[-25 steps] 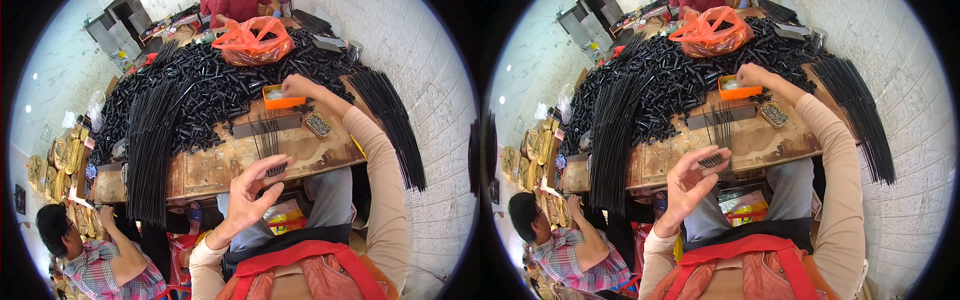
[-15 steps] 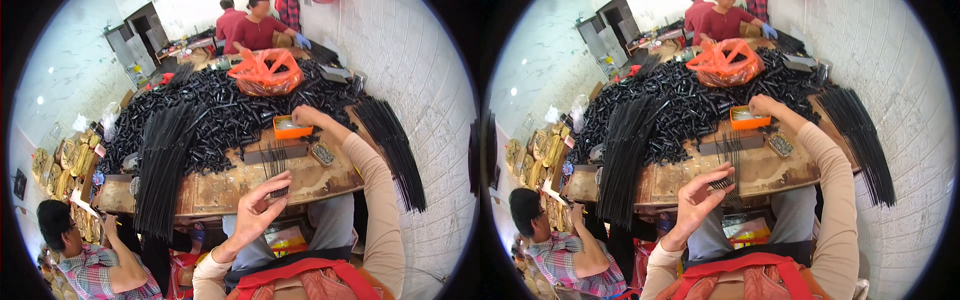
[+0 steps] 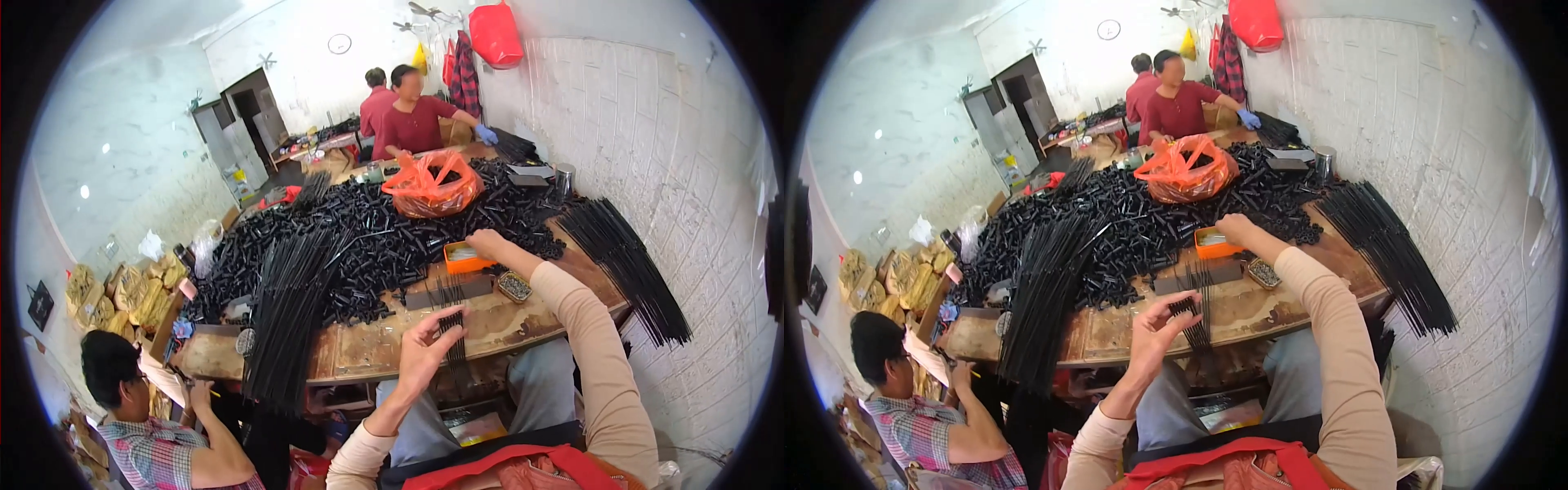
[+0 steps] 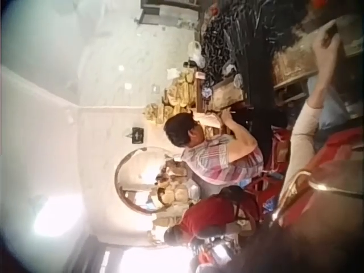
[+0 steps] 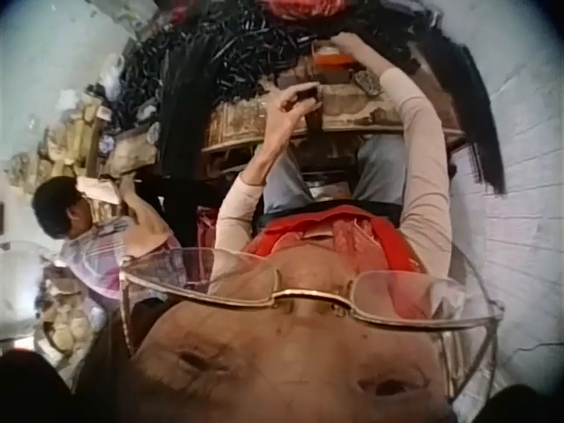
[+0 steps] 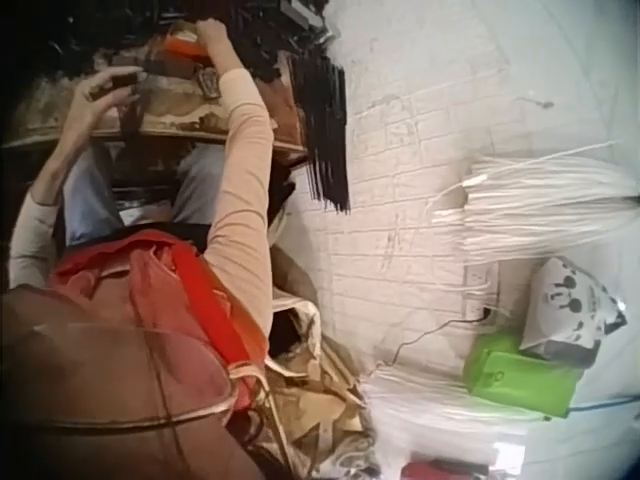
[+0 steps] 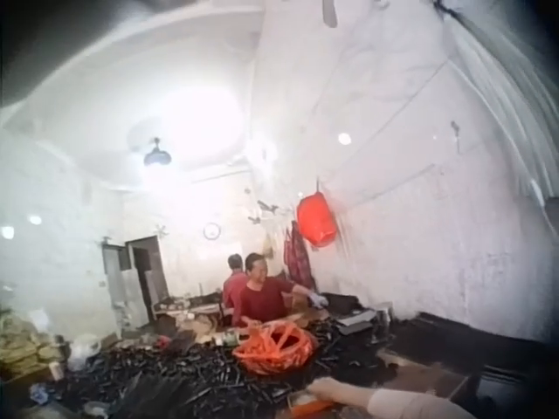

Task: Assembling and trimming bundles of black electrical cables at a workbench.

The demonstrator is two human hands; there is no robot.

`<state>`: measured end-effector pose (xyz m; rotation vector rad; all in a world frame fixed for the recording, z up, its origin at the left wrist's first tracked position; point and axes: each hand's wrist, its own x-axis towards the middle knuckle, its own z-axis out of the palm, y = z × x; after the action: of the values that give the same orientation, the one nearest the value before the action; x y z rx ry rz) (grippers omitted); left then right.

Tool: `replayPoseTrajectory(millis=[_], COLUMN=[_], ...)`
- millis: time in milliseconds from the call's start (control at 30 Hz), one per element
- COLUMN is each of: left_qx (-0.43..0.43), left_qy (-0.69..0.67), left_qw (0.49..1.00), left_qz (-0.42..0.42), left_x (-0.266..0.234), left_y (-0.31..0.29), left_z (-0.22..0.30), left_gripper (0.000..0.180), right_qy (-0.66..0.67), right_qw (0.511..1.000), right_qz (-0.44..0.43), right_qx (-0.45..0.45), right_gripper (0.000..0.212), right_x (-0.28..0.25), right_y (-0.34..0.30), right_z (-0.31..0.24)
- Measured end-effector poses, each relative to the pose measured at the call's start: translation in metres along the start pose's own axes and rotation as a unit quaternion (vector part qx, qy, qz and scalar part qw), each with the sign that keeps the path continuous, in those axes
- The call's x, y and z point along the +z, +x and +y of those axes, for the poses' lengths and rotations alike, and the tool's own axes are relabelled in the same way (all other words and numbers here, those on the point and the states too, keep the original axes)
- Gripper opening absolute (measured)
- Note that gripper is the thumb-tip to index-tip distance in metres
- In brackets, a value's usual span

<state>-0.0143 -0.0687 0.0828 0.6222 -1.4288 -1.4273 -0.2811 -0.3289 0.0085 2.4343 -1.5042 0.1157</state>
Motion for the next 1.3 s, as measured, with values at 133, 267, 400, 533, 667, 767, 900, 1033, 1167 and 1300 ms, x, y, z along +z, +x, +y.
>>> replayPoseTrajectory(millis=[133, 267, 400, 533, 667, 767, 900, 1033, 1167, 1300], left_qx=[0.025, 0.023, 0.02, 0.005, -0.028, -0.018, -0.039, -0.027, -0.015, -0.035], left_qy=[0.011, 0.0, -0.015, -0.02, -0.006, -0.031, -0.009, 0.004, 0.065, -0.013], left_qw=[1.0, 1.0, 1.0, 1.0, 1.0, 0.999, 0.999, 0.999, 0.997, 0.997], left_qz=[0.004, -0.006, -0.006, -0.001, -0.005, 0.01, 0.014, 0.02, 0.035, 0.065], left_x=[0.005, 0.001, -0.002, -0.002, -0.005, -0.003, 0.002, 0.0, -0.012, -0.002], left_y=[0.003, 0.007, 0.011, 0.011, 0.001, -0.006, -0.004, 0.012, 0.016, 0.021], left_z=[0.002, 0.002, 0.002, 0.006, 0.012, 0.01, 0.01, 0.006, 0.008, 0.011], left_gripper=[0.034, 0.034, 0.036, 0.036, 0.034, 0.035, 0.037, 0.038, 0.034, 0.033], right_qy=[-0.042, -0.078, -0.085, -0.026, 0.039, 0.101, 0.233, 0.444, 0.512, 0.283], right_qw=[0.999, 0.996, 0.996, 0.999, 0.999, 0.994, 0.971, 0.881, 0.851, 0.911], right_qz=[0.001, -0.031, -0.016, 0.025, -0.01, -0.047, 0.033, 0.161, 0.113, 0.272], right_qx=[0.006, 0.02, 0.023, 0.016, 0.021, -0.006, 0.033, 0.019, -0.017, -0.126], right_gripper=[0.01, 0.01, 0.008, 0.007, 0.008, 0.009, 0.008, 0.012, 0.014, 0.024], right_x=[-0.002, -0.012, -0.008, 0.017, 0.017, 0.001, 0.0, -0.053, -0.164, -0.189], right_y=[-0.008, -0.001, 0.009, 0.015, 0.019, 0.012, -0.003, -0.024, -0.11, -0.173], right_z=[-0.002, -0.003, -0.003, 0.007, 0.014, 0.013, 0.025, -0.008, -0.096, -0.128])
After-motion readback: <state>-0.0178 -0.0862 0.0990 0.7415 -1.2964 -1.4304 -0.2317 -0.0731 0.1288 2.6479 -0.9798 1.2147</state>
